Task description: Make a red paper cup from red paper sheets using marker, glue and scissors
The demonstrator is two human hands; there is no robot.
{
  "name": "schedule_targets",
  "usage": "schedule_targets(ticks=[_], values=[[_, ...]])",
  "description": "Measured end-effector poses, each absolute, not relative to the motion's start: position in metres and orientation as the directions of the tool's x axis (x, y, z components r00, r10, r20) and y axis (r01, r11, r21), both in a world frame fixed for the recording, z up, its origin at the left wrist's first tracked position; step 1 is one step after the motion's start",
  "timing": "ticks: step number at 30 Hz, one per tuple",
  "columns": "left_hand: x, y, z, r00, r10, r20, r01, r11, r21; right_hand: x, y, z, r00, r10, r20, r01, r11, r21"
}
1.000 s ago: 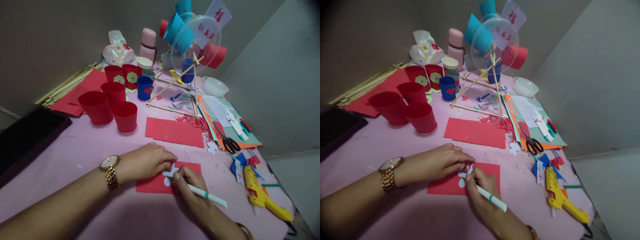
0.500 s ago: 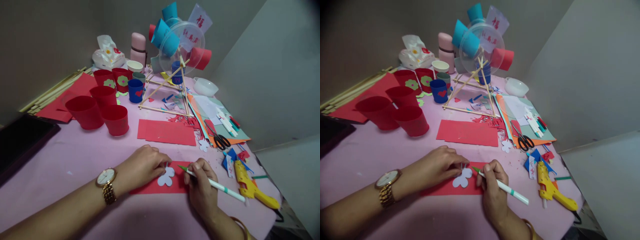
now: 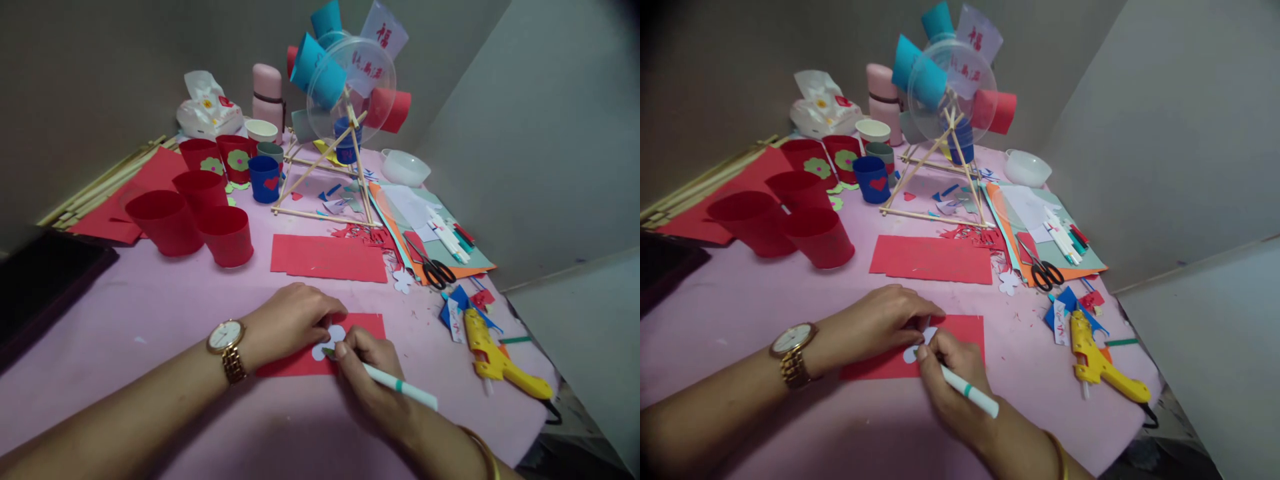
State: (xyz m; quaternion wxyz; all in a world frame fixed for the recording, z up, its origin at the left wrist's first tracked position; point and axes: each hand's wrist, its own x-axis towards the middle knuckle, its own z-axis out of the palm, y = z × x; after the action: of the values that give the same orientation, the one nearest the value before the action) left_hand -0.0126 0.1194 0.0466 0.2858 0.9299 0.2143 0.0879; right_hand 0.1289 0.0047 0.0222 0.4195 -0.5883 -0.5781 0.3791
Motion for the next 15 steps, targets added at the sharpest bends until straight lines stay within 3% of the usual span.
schedule_targets(ticks=[4,15], values=[[-0.0113,0.1218,0.0477,0.894,0.449,0.006,0.363,-0.730,0.579,0.1257,0.0067,0.0209,0.009,0.999,0.044,0.452,0.035,-0.891],[-0.0116,0.1220,0.0453,0.894,0.449,0.021,0.348,-0.721,0.599,0.1235,0.0064,0.0166,0.027,1.000,0.009,0.474,-0.005,-0.880]])
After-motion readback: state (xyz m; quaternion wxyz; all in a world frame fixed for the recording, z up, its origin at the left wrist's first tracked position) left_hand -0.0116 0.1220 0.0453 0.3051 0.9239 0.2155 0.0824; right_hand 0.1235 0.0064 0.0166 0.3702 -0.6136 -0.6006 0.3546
